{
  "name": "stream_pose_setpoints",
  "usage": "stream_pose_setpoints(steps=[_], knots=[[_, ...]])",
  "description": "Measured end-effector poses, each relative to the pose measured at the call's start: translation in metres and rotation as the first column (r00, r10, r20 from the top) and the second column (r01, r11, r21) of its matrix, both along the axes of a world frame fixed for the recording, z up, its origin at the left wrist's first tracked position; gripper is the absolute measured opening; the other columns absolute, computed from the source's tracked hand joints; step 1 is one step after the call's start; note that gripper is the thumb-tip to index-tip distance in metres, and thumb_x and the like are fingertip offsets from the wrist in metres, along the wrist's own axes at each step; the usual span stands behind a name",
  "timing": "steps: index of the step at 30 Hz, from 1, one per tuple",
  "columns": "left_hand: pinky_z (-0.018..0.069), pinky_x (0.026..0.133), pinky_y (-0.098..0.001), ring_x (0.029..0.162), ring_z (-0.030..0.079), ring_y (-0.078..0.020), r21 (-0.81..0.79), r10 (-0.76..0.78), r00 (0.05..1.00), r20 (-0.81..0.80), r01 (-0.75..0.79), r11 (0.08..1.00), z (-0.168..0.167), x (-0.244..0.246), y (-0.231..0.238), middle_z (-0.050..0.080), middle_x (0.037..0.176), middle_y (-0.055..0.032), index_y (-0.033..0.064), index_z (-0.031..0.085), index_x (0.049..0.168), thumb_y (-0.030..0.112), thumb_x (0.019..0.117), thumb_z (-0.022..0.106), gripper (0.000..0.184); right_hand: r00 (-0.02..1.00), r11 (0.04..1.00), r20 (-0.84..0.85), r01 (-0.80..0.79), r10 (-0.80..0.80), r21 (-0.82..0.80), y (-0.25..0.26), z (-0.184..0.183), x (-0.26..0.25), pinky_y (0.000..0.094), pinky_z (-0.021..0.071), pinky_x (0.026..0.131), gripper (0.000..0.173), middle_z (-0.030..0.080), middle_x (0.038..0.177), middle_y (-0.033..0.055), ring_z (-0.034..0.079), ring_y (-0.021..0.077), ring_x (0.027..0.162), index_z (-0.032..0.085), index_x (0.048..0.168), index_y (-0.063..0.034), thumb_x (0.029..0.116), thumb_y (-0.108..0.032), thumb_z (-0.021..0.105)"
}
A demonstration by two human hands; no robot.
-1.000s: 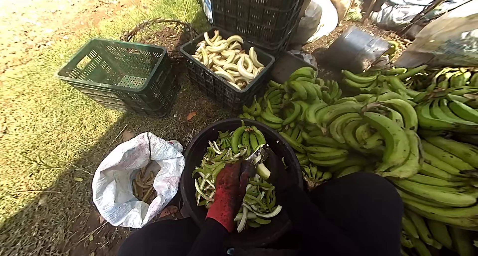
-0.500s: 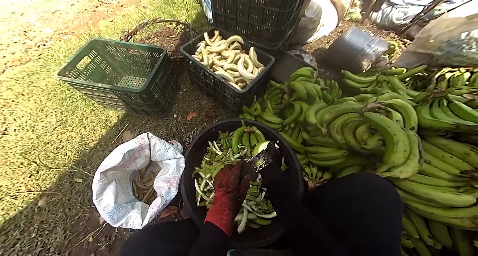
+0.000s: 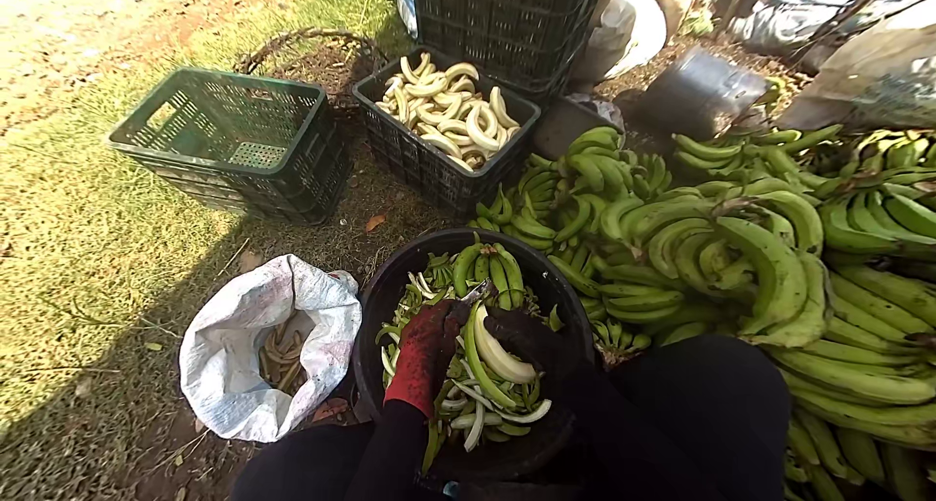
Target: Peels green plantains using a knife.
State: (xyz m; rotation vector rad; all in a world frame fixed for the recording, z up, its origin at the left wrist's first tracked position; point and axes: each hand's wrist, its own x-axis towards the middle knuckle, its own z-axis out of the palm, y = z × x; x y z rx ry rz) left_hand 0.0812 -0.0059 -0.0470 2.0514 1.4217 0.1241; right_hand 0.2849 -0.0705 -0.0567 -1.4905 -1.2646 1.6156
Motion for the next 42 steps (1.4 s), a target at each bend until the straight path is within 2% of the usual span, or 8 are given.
stream_pose_setpoints(steps=[5,9,14,20,25,30,35,42], knots=[[0.0482,0.108,-0.0475,0.123,0.063,-0.0217,-0.008,-0.003,0.998,0.059,0.003,1.0,-0.012,0.006,-0.008,0.069,0.126,-0.0061,0.0201,0.067,0.132,0.05,0.1091,0.034,0.05,0.963,0.983,-0.197,0.172,-0.183,-0.072,-0.006,-0.021,0.017,0.0408,0.0589,0.087,0.05,0.068,0.12,0.0125,0.069,0.0211,0.101,0.047,0.148,-0.0082,0.1067,-0.035,0.042],[0.0552,0.095,-0.0509,0.107,0.068,-0.0275,0.184,-0.202,0.966,0.161,0.171,0.968,0.001,0.016,-0.035,0.071,0.114,-0.0105,0.021,0.066,0.136,0.045,0.103,0.05,0.044,0.612,0.718,-0.385,0.642,-0.691,-0.27,0.004,-0.001,0.011,0.0322,0.056,0.066,0.044,0.066,0.093,0.0078,0.065,0.0153,0.076,0.057,0.126,-0.0062,0.1129,-0.035,0.026],[0.0577,0.08,-0.0543,0.09,0.071,-0.0316,0.486,-0.31,0.941,0.134,0.211,0.848,-0.004,0.018,-0.05,0.073,0.101,-0.0134,0.023,0.07,0.132,0.069,0.0933,0.054,0.062,0.219,0.587,-0.58,0.562,-0.785,-0.582,0.019,0.015,0.011,0.0241,0.0454,0.04,0.047,0.055,0.065,0.0053,0.054,0.0127,0.047,0.049,0.099,-0.0092,0.1101,-0.041,0.017],[0.0564,0.085,-0.0556,0.098,0.07,-0.035,0.343,-0.123,0.98,0.156,0.063,0.937,0.003,0.02,-0.035,0.072,0.11,-0.0162,0.0171,0.068,0.135,0.046,0.0972,0.057,0.049,0.701,0.734,-0.274,0.679,-0.658,-0.025,0.002,-0.002,-0.02,0.0256,0.0533,0.085,0.035,0.066,0.106,0.0095,0.063,0.0096,0.093,0.059,0.127,-0.0001,0.1117,-0.018,0.032],[0.0526,0.103,-0.0493,0.118,0.065,-0.0232,-0.213,0.179,0.964,0.197,-0.136,0.967,-0.004,0.006,-0.011,0.068,0.127,-0.0113,0.0136,0.066,0.132,0.052,0.1094,0.034,0.055,0.959,0.946,-0.02,0.284,-0.284,0.16,-0.014,0.0,-0.031,0.0365,0.0489,0.105,0.054,0.058,0.143,0.0125,0.06,0.0163,0.122,0.048,0.151,-0.0076,0.1045,-0.032,0.038],[0.0575,0.095,-0.0423,0.106,0.068,-0.0164,-0.072,0.035,0.958,0.286,-0.015,0.997,-0.003,0.005,-0.026,0.07,0.117,-0.0049,0.0191,0.068,0.13,0.052,0.1081,0.039,0.049,0.594,0.802,-0.548,0.508,-0.59,-0.313,-0.008,-0.009,-0.007,0.0286,0.0532,0.048,0.052,0.066,0.077,0.0093,0.062,0.0162,0.058,0.058,0.117,-0.007,0.1116,-0.038,0.016],[0.0561,0.085,-0.0555,0.096,0.069,-0.0323,0.298,-0.388,0.901,0.194,0.322,0.899,-0.002,0.006,-0.049,0.072,0.107,-0.0136,0.0243,0.067,0.136,0.053,0.0959,0.061,0.05,0.361,0.82,-0.742,0.347,-0.565,-0.456,-0.001,-0.018,0.029,0.0247,0.0562,0.053,0.06,0.064,0.076,0.0082,0.064,0.0131,0.059,0.059,0.106,-0.003,0.1093,-0.044,0.015],[0.0565,0.085,-0.0551,0.098,0.069,-0.0348,0.238,-0.198,0.976,0.09,0.172,0.956,0.004,0.012,-0.045,0.07,0.11,-0.016,0.019,0.069,0.131,0.049,0.0961,0.061,0.047,0.611,0.823,-0.57,0.514,-0.55,-0.242,-0.009,-0.007,-0.011,0.0261,0.0581,0.067,0.042,0.068,0.086,0.0056,0.066,0.0103,0.074,0.06,0.114,-0.004,0.1123,-0.026,0.024]])
